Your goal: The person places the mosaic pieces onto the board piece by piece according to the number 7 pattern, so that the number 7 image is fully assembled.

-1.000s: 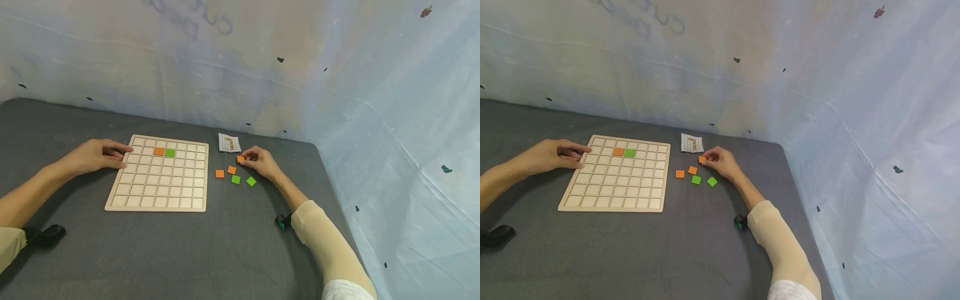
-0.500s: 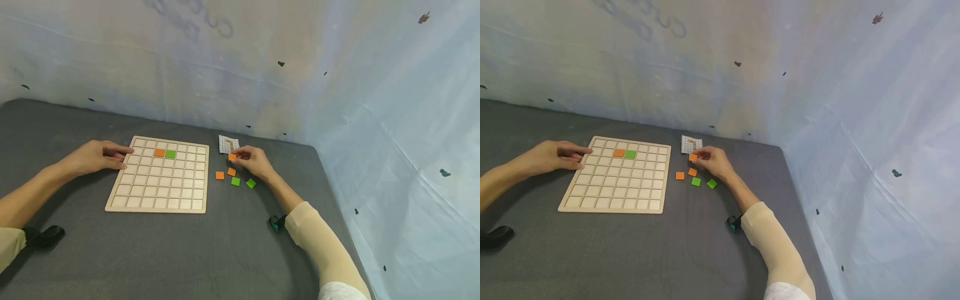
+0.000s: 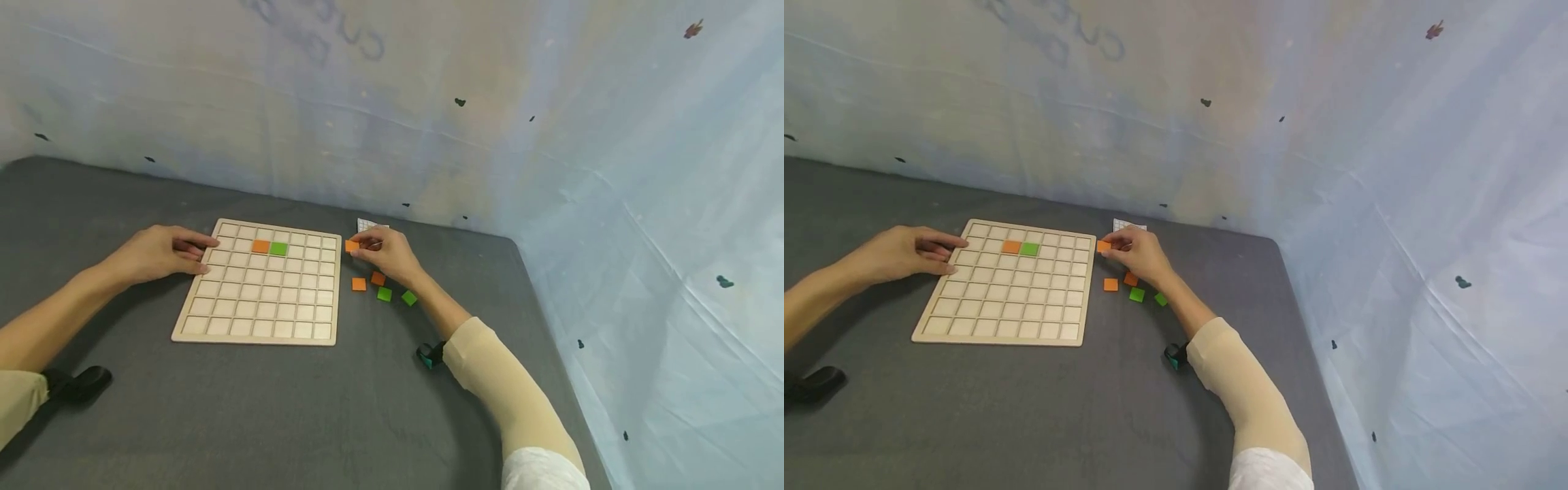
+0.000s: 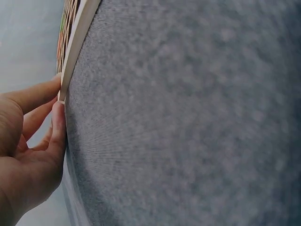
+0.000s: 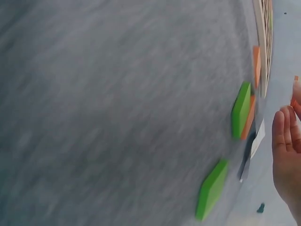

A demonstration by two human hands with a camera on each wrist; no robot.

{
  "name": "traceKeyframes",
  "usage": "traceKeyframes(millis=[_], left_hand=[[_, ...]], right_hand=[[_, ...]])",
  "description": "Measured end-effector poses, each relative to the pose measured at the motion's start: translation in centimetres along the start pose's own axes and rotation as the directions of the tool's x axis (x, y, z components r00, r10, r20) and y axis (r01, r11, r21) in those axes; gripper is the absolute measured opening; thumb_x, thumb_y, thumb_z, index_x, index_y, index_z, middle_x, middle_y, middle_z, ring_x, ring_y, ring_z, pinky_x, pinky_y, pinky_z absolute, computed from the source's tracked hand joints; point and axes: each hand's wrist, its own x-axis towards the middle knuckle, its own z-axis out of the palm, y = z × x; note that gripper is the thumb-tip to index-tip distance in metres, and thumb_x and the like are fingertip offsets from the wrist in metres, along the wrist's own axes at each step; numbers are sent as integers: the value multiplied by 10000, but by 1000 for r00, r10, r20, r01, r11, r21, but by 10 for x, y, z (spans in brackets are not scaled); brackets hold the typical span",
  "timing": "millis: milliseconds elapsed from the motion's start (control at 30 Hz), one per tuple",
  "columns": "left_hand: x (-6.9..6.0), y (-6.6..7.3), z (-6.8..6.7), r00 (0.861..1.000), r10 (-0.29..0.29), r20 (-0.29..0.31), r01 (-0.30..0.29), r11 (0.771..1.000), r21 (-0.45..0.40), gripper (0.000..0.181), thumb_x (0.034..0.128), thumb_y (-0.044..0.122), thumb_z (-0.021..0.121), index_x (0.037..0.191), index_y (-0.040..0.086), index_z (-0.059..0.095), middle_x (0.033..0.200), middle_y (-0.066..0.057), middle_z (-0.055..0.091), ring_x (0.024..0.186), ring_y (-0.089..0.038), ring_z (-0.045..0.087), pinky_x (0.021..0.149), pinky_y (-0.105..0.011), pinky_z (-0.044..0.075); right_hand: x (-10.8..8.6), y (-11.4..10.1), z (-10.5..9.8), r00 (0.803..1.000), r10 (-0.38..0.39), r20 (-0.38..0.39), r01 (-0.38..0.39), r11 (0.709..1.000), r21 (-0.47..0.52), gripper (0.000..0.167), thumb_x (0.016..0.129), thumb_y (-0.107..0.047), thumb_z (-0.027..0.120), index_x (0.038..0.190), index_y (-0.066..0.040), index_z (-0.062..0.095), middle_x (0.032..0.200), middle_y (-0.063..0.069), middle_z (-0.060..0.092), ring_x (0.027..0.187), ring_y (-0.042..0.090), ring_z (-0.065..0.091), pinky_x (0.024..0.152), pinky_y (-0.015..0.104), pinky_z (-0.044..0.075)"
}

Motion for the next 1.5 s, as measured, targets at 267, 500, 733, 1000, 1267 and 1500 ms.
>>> traceKeyframes(millis=[267, 500, 733, 1000, 1267, 1500], left_hand=[[-2, 2, 1, 1000, -3, 4, 3, 1000, -19, 618, 895, 340, 765, 1406, 57, 565, 1289, -245, 599, 1162, -375, 576, 813, -397, 531], [-2, 3, 2, 1000, 3, -3, -3, 999, -33, 623, 901, 339, 759, 1417, 58, 553, 1299, -242, 589, 1175, -378, 572, 843, -426, 525], [-2, 3, 3, 1000, 9, 5, -9, 999, -48, 621, 907, 343, 750, 1423, 62, 548, 1314, -245, 580, 1184, -381, 566, 867, -457, 519], [-3, 3, 4, 1000, 8, 9, -7, 999, -47, 617, 902, 343, 756, 1417, 66, 557, 1311, -229, 587, 1176, -353, 573, 820, -351, 532], [-5, 1, 3, 1000, 1, 3, -1, 999, -34, 617, 897, 345, 761, 1413, 70, 562, 1316, -233, 583, 1171, -344, 567, 770, -253, 510], [-8, 1, 2, 1000, -4, -4, 4, 1000, -31, 654, 874, 382, 776, 1413, 77, 565, 1309, -224, 591, 1142, -297, 588, 759, -225, 499]], right_hand=[[14, -16, 15, 1000, 10, 7, -10, 999, 42, 258, 921, -216, 734, 1162, -124, 729, 1024, -2, 661, 891, 94, 633, 771, 223, 523], [23, -27, 29, 999, 9, 36, -13, 996, 91, 268, 918, -222, 741, 1170, -132, 734, 1071, 1, 665, 921, 87, 638, 783, 217, 523], [28, -33, 44, 999, 30, 40, -34, 993, 112, 272, 898, -232, 765, 1153, -140, 743, 1042, -17, 670, 890, 71, 630, 764, 216, 518], [34, -38, 58, 998, 26, 56, -31, 995, 93, 280, 885, -271, 775, 1134, -144, 752, 1009, -37, 674, 860, 41, 631, 737, 197, 513], [39, -47, 67, 998, 4, 61, -4, 1000, 6, 281, 900, -298, 753, 1144, -157, 752, 1019, -45, 674, 854, 15, 614, 739, 180, 496], [41, -49, 70, 996, -51, 67, 56, 995, -85, 276, 906, -289, 750, 1141, -143, 756, 1000, -50, 658, 839, 2, 587, 722, 141, 474]])
